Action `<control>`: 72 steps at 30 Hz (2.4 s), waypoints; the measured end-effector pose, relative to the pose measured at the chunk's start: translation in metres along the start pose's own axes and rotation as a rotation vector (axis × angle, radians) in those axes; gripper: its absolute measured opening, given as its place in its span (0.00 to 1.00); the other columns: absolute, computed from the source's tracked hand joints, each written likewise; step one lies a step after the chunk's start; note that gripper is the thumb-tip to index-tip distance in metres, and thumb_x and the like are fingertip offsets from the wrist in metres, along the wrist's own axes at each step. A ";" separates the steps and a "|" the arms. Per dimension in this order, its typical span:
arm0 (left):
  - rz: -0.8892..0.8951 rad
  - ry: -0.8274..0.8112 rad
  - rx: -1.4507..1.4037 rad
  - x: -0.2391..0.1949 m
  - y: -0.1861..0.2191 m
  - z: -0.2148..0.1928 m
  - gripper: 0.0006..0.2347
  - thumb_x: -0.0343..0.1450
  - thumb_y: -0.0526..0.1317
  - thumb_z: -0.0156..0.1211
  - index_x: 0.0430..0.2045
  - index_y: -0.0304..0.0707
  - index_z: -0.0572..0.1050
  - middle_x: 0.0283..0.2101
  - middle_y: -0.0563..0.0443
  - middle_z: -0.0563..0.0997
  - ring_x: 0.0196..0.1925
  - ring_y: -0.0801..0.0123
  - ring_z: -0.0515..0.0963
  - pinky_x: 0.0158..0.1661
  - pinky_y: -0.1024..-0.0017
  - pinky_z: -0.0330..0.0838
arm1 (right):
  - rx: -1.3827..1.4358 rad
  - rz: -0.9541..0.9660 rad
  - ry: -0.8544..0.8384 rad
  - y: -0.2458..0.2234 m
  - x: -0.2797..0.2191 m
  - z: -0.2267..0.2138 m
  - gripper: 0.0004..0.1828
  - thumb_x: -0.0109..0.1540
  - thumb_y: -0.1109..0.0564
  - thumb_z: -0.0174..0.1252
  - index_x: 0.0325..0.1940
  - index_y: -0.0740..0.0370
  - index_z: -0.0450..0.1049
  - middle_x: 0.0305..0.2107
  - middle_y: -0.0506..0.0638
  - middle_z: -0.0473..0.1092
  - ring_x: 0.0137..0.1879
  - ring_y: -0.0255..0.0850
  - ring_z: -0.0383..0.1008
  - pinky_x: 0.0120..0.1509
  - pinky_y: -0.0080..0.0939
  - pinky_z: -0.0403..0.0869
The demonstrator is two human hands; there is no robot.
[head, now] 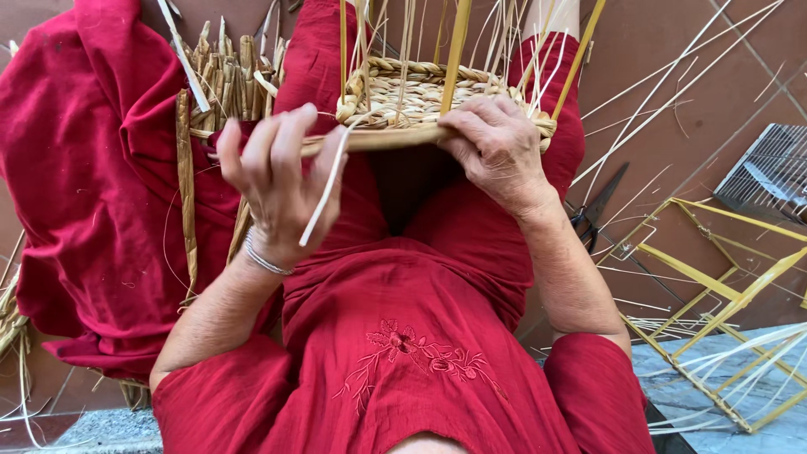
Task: The person weaves a basket by hand, interlacing dried plant strips through vertical stakes. The basket grows in height as the person continues to weave around the circumference.
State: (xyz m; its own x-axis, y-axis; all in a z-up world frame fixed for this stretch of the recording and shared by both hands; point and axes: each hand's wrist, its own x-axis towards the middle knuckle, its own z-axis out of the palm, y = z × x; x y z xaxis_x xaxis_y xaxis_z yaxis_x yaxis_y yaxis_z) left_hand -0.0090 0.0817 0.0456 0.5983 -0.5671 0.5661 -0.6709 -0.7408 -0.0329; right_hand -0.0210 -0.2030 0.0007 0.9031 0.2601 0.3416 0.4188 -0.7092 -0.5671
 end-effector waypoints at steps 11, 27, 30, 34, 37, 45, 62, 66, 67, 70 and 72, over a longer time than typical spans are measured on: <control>0.139 -0.403 -1.200 0.048 -0.035 0.121 0.14 0.72 0.29 0.65 0.51 0.32 0.76 0.48 0.39 0.84 0.49 0.50 0.85 0.51 0.62 0.79 | 0.430 0.462 0.099 0.013 -0.013 0.010 0.07 0.76 0.59 0.52 0.54 0.64 0.73 0.41 0.48 0.80 0.45 0.34 0.79 0.51 0.36 0.78; -0.512 -0.072 -0.794 0.084 -0.059 0.054 0.09 0.74 0.28 0.62 0.47 0.33 0.77 0.43 0.44 0.78 0.38 0.66 0.81 0.39 0.69 0.81 | 0.230 0.582 0.274 0.017 0.003 0.034 0.05 0.75 0.59 0.55 0.51 0.63 0.72 0.30 0.46 0.81 0.35 0.31 0.82 0.38 0.31 0.78; -0.142 -0.154 -0.948 0.064 -0.013 0.029 0.11 0.68 0.27 0.64 0.43 0.33 0.76 0.47 0.38 0.78 0.42 0.57 0.81 0.44 0.65 0.79 | 0.221 0.547 0.315 0.018 0.001 0.039 0.08 0.73 0.61 0.53 0.56 0.65 0.67 0.30 0.47 0.81 0.35 0.32 0.82 0.38 0.33 0.78; 0.060 -0.315 -1.308 0.039 -0.002 0.062 0.09 0.74 0.30 0.67 0.46 0.41 0.77 0.48 0.48 0.83 0.51 0.61 0.84 0.55 0.69 0.79 | 0.137 0.498 0.278 0.019 0.005 0.040 0.08 0.72 0.62 0.53 0.56 0.65 0.69 0.29 0.49 0.80 0.33 0.36 0.82 0.38 0.36 0.77; -0.303 -0.507 -1.585 0.039 -0.017 0.126 0.10 0.77 0.30 0.60 0.54 0.33 0.77 0.49 0.44 0.83 0.51 0.65 0.84 0.54 0.71 0.81 | -0.058 0.400 0.188 0.019 0.008 0.041 0.07 0.72 0.59 0.56 0.53 0.61 0.74 0.32 0.52 0.79 0.36 0.43 0.81 0.40 0.42 0.77; -0.640 -0.757 -1.527 0.057 -0.013 0.191 0.24 0.78 0.34 0.55 0.69 0.28 0.57 0.51 0.44 0.77 0.40 0.79 0.80 0.33 0.76 0.81 | -0.075 0.405 -0.097 0.022 0.009 0.041 0.09 0.68 0.52 0.62 0.44 0.59 0.81 0.36 0.55 0.74 0.45 0.51 0.74 0.49 0.51 0.71; -0.590 -0.569 -1.736 -0.013 0.010 0.121 0.12 0.84 0.40 0.47 0.32 0.36 0.71 0.27 0.62 0.66 0.29 0.80 0.63 0.31 0.77 0.61 | 0.074 0.532 0.212 0.016 0.014 0.051 0.13 0.62 0.50 0.73 0.39 0.61 0.79 0.28 0.47 0.75 0.31 0.37 0.75 0.37 0.39 0.72; -0.467 -0.451 -1.513 -0.023 0.003 0.113 0.11 0.83 0.40 0.48 0.35 0.33 0.72 0.26 0.63 0.69 0.27 0.81 0.67 0.30 0.79 0.64 | 0.070 0.454 0.228 0.016 0.009 0.055 0.09 0.65 0.54 0.69 0.42 0.61 0.79 0.25 0.47 0.73 0.31 0.39 0.74 0.38 0.41 0.71; -0.492 -0.437 -1.577 -0.024 -0.002 0.112 0.11 0.84 0.40 0.48 0.34 0.34 0.72 0.28 0.62 0.68 0.29 0.80 0.66 0.31 0.78 0.63 | 0.069 0.482 0.218 0.017 0.010 0.056 0.09 0.65 0.54 0.69 0.43 0.61 0.79 0.24 0.48 0.72 0.30 0.38 0.73 0.37 0.41 0.70; -0.750 -0.475 -1.848 -0.025 -0.012 0.107 0.09 0.82 0.39 0.49 0.38 0.35 0.75 0.27 0.63 0.66 0.27 0.82 0.62 0.30 0.81 0.59 | 0.091 0.565 0.191 0.014 0.010 0.057 0.12 0.64 0.53 0.69 0.46 0.62 0.79 0.21 0.48 0.72 0.27 0.37 0.71 0.34 0.41 0.69; -0.894 -0.533 -1.903 -0.021 -0.018 0.102 0.08 0.80 0.39 0.50 0.42 0.36 0.76 0.26 0.64 0.66 0.24 0.84 0.61 0.27 0.82 0.56 | 0.093 0.563 0.191 0.016 0.010 0.056 0.15 0.64 0.52 0.70 0.49 0.62 0.79 0.21 0.46 0.73 0.27 0.36 0.71 0.35 0.40 0.69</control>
State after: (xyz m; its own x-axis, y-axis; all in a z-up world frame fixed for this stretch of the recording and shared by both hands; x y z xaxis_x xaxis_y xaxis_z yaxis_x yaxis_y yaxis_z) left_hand 0.0350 0.0698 -0.0501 0.7220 -0.6368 -0.2705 0.4715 0.1668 0.8659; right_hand -0.0001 -0.1751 -0.0465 0.9591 -0.2672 0.0932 -0.1047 -0.6411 -0.7603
